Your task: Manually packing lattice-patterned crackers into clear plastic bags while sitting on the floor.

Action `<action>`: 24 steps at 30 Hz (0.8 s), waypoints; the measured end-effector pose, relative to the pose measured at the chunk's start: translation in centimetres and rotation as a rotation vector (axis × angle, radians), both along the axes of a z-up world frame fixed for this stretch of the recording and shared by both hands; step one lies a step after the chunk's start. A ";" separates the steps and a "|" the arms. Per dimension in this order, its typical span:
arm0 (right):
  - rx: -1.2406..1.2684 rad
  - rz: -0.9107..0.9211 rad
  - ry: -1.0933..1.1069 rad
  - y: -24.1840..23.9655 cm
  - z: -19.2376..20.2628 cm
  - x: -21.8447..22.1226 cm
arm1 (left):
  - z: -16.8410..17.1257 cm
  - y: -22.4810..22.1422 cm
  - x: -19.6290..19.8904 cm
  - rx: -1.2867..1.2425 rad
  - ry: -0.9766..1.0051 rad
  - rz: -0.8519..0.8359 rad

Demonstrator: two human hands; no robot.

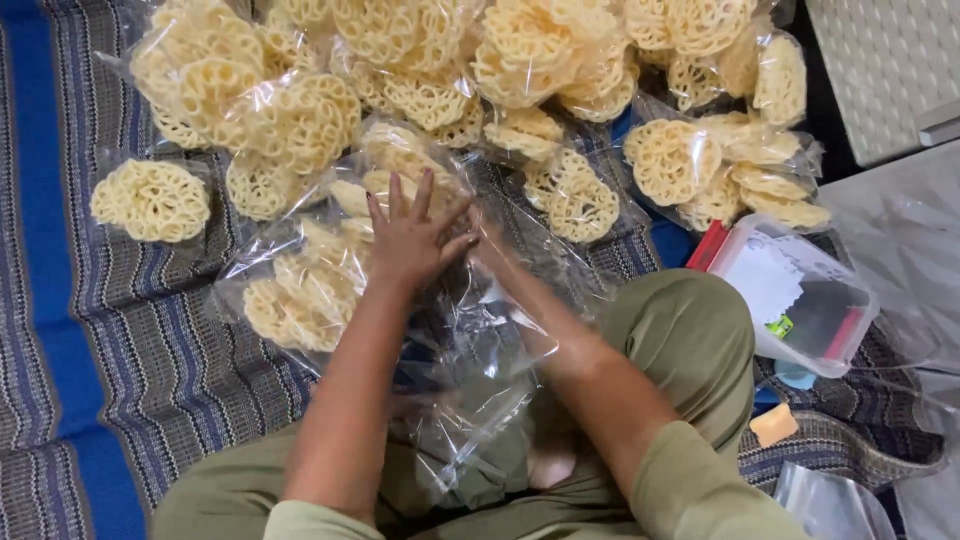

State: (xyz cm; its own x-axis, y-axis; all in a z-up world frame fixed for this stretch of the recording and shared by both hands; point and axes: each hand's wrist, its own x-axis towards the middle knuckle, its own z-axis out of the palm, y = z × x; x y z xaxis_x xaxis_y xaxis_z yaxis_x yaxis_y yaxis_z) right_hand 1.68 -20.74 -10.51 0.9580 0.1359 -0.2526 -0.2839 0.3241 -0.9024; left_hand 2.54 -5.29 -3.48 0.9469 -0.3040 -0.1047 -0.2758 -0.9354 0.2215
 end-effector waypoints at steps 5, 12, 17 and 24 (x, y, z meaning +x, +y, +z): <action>-0.687 0.162 -0.356 -0.4 -2.8 -1.4 | -0.5 0.8 -1.5 -0.065 -0.114 -0.091; -0.793 0.656 0.233 -2.8 12.0 -13.0 | -1.6 1.8 -3.9 -0.066 -0.127 -0.197; -0.307 1.749 -0.423 -8.8 29.8 -8.4 | -1.7 2.0 -4.3 -0.051 -0.089 -0.266; -1.390 0.861 -0.764 -3.6 22.1 15.2 | -1.8 1.7 -4.7 -0.104 -0.180 -0.245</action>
State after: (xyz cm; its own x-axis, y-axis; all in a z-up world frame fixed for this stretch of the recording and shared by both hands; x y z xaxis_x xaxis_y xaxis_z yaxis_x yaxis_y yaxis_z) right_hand 16.90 -24.39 11.61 0.6877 0.7015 -0.1871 0.6181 -0.7009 -0.3561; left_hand -2.12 -3.55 -5.32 0.8450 -0.5252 0.1013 -0.5331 -0.8115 0.2393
